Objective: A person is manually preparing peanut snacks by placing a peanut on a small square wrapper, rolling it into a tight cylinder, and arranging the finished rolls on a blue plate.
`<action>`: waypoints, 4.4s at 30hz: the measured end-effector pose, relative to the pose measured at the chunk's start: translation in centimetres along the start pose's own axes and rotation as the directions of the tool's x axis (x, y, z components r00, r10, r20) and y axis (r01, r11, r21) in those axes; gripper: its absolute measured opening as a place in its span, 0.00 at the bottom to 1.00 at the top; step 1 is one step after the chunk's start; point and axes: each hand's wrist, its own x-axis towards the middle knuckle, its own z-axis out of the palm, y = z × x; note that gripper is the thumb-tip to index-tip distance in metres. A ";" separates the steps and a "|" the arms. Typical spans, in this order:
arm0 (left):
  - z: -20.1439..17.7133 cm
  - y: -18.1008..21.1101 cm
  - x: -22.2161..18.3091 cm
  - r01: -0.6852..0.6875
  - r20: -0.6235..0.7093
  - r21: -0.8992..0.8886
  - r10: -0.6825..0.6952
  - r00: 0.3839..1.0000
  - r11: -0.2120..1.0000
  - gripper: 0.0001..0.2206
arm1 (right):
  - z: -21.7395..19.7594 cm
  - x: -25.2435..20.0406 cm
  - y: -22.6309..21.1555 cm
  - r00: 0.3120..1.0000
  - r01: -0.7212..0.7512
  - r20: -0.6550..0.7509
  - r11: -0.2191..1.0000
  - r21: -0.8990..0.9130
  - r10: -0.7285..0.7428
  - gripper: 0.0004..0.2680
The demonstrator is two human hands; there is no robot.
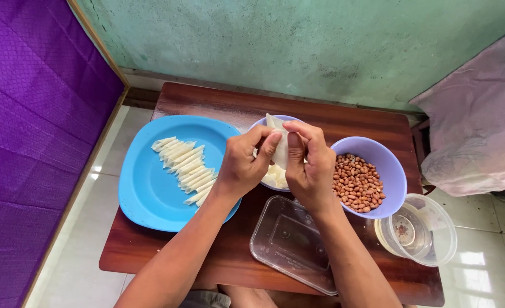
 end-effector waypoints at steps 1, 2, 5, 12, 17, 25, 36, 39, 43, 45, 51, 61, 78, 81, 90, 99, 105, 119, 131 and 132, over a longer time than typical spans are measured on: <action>0.0 -0.2 -0.1 -0.002 0.001 -0.001 0.002 1.000 1.000 0.10 | -0.2 0.2 -0.2 1.000 0.002 -0.002 1.000 -0.001 -0.002 0.07; 0.0 -0.3 -0.2 0.000 0.026 0.003 0.000 1.000 1.000 0.13 | -0.5 0.3 -0.3 1.000 0.006 0.020 1.000 -0.018 -0.006 0.08; 0.1 -1.4 -0.6 0.005 0.070 0.012 -0.006 0.998 1.000 0.17 | -0.8 0.6 -0.5 0.998 0.017 0.068 1.000 -0.021 -0.016 0.10; 0.2 -0.9 -0.4 -0.022 0.151 0.002 0.022 0.988 1.000 0.25 | -0.5 0.8 -1.1 0.995 -0.029 0.095 0.998 -0.056 0.034 0.09; -0.1 0.4 -0.4 -0.105 0.271 0.148 0.062 0.961 0.983 0.28 | -1.6 1.4 -0.2 0.986 -0.057 0.153 0.997 -0.044 0.063 0.07; -0.4 -0.3 -0.9 -0.082 0.448 0.309 -0.069 0.891 0.948 0.31 | -3.1 2.3 -0.7 0.955 -0.072 0.283 0.996 -0.058 0.086 0.06; 0.5 -0.8 -1.2 -0.189 0.450 0.292 0.039 0.892 0.938 0.26 | -9.2 -1.3 -2.5 0.978 -0.163 0.067 0.922 -0.351 0.199 0.07; 0.4 1.8 -0.9 -0.267 0.470 0.317 0.094 0.877 0.910 0.25 | -9.0 -3.8 -4.4 0.979 -0.196 -0.026 0.898 -0.393 0.203 0.07; 0.7 2.8 -1.5 -0.271 0.508 0.321 0.076 0.858 0.907 0.24 | -9.2 -5.6 -3.9 0.984 -0.178 -0.100 0.875 -0.451 0.149 0.08; 1.0 3.0 -1.7 -0.211 0.514 0.323 0.016 0.858 0.923 0.21 | -9.3 -5.3 -3.7 0.983 -0.168 -0.145 0.877 -0.450 0.114 0.07; 1.6 3.4 -1.7 -0.246 0.449 0.360 0.064 0.891 0.900 0.16 | -8.1 -5.6 -5.1 0.968 -0.213 -0.209 0.901 -0.378 0.141 0.05; 2.8 6.8 -6.3 -0.185 0.169 0.227 0.148 0.974 0.956 0.11 | -6.9 -7.2 -4.9 0.957 -0.211 -0.252 0.937 -0.278 0.140 0.05; 2.6 8.3 -15.1 0.296 0.181 0.171 -0.326 0.928 0.940 0.09 | -8.5 -14.6 -6.4 0.859 -0.512 -0.031 0.858 -0.049 0.511 0.10; 2.9 8.3 -15.2 0.307 0.145 0.208 -0.340 0.929 0.928 0.07 | -9.0 -13.9 -6.2 0.849 -0.527 0.027 0.849 -0.034 0.528 0.10; 3.4 8.4 -15.4 0.293 0.083 0.326 -0.336 0.938 0.899 0.06 | -9.9 -14.1 -5.8 0.757 -0.653 0.100 0.742 0.152 0.646 0.08; 4.4 8.5 -15.3 0.336 -0.029 0.378 -0.352 0.936 0.863 0.06 | -10.0 -13.7 -5.6 0.738 -0.668 0.095 0.704 0.242 0.668 0.08; 4.1 8.6 -15.4 0.328 -0.033 0.346 -0.338 0.941 0.879 0.05 | -10.1 -13.6 -5.2 0.762 -0.647 0.181 0.730 0.219 0.621 0.07; 2.7 9.4 -12.0 0.426 0.359 0.073 -0.422 0.832 0.902 0.10 | -8.7 -12.4 -6.9 0.825 -0.556 0.150 0.830 0.039 0.545 0.07; 2.3 7.1 -13.0 0.416 0.270 0.058 -0.415 0.868 0.908 0.05 | -7.6 -13.5 -5.3 0.737 -0.676 0.119 0.726 0.124 0.665 0.08; 2.4 6.5 -13.4 0.380 0.266 0.064 -0.383 0.884 0.923 0.06 | -7.6 -13.9 -4.7 0.743 -0.669 0.094 0.732 0.128 0.663 0.08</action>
